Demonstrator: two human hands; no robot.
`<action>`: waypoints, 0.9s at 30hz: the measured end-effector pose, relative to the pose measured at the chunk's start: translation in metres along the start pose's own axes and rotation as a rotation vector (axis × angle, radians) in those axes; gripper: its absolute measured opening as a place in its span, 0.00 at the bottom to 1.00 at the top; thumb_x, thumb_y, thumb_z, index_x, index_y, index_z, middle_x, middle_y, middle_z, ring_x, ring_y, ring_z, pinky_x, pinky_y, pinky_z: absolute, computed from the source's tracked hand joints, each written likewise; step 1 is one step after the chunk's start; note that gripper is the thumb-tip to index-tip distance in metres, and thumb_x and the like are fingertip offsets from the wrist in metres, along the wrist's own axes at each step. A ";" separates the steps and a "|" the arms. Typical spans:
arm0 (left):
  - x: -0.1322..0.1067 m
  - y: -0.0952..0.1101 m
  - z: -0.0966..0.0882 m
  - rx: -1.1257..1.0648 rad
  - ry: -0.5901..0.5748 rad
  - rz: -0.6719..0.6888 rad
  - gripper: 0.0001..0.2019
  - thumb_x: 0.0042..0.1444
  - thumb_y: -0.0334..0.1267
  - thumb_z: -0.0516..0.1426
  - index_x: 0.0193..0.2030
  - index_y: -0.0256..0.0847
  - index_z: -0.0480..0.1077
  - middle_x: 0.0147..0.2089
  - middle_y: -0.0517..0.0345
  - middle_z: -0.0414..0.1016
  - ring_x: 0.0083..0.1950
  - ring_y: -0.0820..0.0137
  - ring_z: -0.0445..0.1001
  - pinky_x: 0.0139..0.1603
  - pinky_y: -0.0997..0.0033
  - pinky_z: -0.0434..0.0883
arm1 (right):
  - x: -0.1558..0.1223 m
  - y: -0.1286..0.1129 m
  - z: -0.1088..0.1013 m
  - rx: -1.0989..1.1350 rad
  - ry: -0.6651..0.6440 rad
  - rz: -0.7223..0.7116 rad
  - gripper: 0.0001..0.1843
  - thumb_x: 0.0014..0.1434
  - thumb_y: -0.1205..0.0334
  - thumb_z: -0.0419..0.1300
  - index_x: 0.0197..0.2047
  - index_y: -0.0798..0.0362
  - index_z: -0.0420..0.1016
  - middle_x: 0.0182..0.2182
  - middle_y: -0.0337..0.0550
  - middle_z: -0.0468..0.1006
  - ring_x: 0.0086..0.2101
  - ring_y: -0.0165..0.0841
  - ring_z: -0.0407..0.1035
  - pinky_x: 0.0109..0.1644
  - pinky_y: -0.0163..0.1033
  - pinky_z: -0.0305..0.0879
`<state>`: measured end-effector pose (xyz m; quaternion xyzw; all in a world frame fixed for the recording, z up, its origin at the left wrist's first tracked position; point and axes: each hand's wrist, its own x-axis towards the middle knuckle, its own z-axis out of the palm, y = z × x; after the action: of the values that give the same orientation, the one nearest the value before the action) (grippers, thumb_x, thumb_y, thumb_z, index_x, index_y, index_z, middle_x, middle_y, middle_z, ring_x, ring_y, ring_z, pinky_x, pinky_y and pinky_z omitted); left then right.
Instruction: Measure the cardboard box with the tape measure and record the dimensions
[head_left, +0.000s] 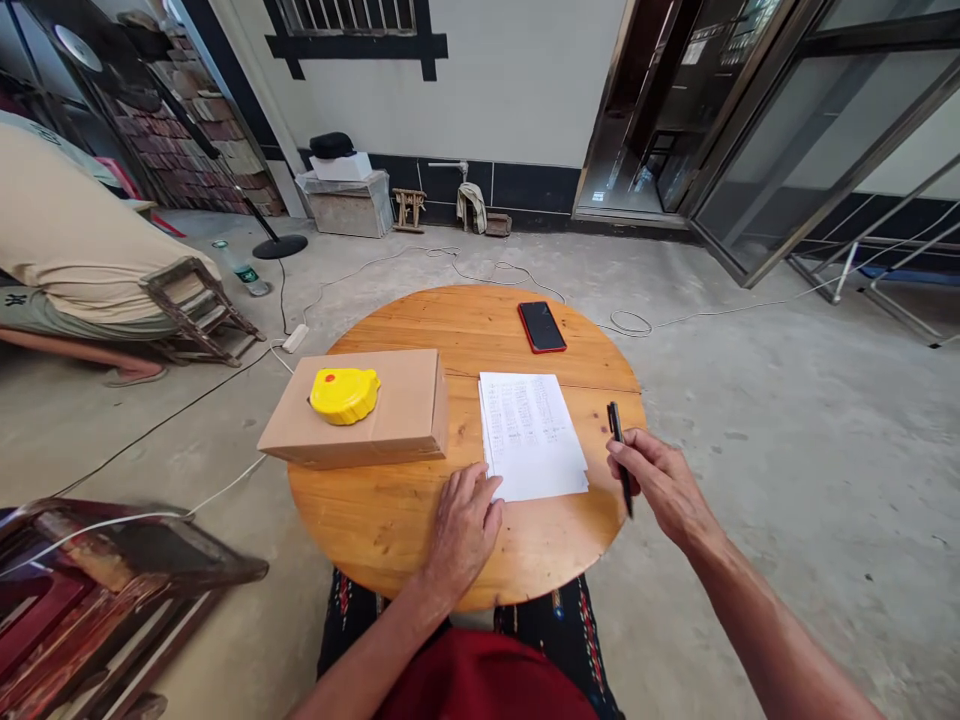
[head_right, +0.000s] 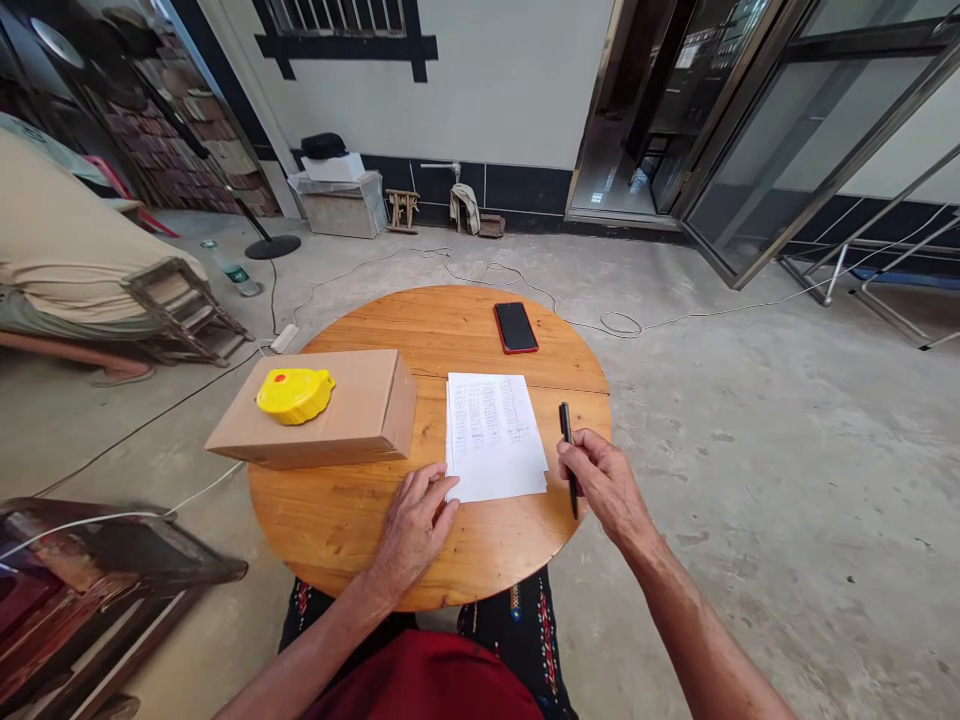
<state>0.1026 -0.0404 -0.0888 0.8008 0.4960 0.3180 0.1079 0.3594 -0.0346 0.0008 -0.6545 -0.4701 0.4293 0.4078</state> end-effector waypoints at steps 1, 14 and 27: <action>0.001 0.000 0.001 -0.001 0.005 0.008 0.13 0.58 0.27 0.55 0.48 0.42 0.72 0.52 0.49 0.71 0.52 0.59 0.70 0.53 0.54 0.71 | 0.003 0.006 -0.001 -0.003 0.005 0.026 0.17 0.56 0.48 0.58 0.25 0.50 0.61 0.19 0.32 0.64 0.19 0.26 0.56 0.23 0.34 0.54; 0.009 -0.007 0.003 -0.029 -0.058 0.028 0.15 0.57 0.26 0.55 0.49 0.42 0.73 0.58 0.48 0.69 0.48 0.63 0.71 0.50 0.59 0.74 | 0.021 0.043 0.014 -0.225 -0.184 0.073 0.17 0.56 0.47 0.54 0.24 0.50 0.64 0.16 0.31 0.63 0.18 0.28 0.56 0.23 0.35 0.52; 0.013 -0.007 0.001 0.064 -0.099 0.083 0.10 0.59 0.26 0.55 0.44 0.42 0.72 0.52 0.51 0.74 0.48 0.62 0.69 0.49 0.58 0.72 | 0.018 0.031 -0.005 -0.192 0.145 -0.138 0.16 0.50 0.46 0.64 0.25 0.51 0.74 0.37 0.46 0.75 0.39 0.40 0.70 0.35 0.38 0.64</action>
<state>0.1019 -0.0252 -0.0878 0.8385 0.4664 0.2660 0.0932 0.3759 -0.0247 -0.0294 -0.6859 -0.5222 0.3048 0.4049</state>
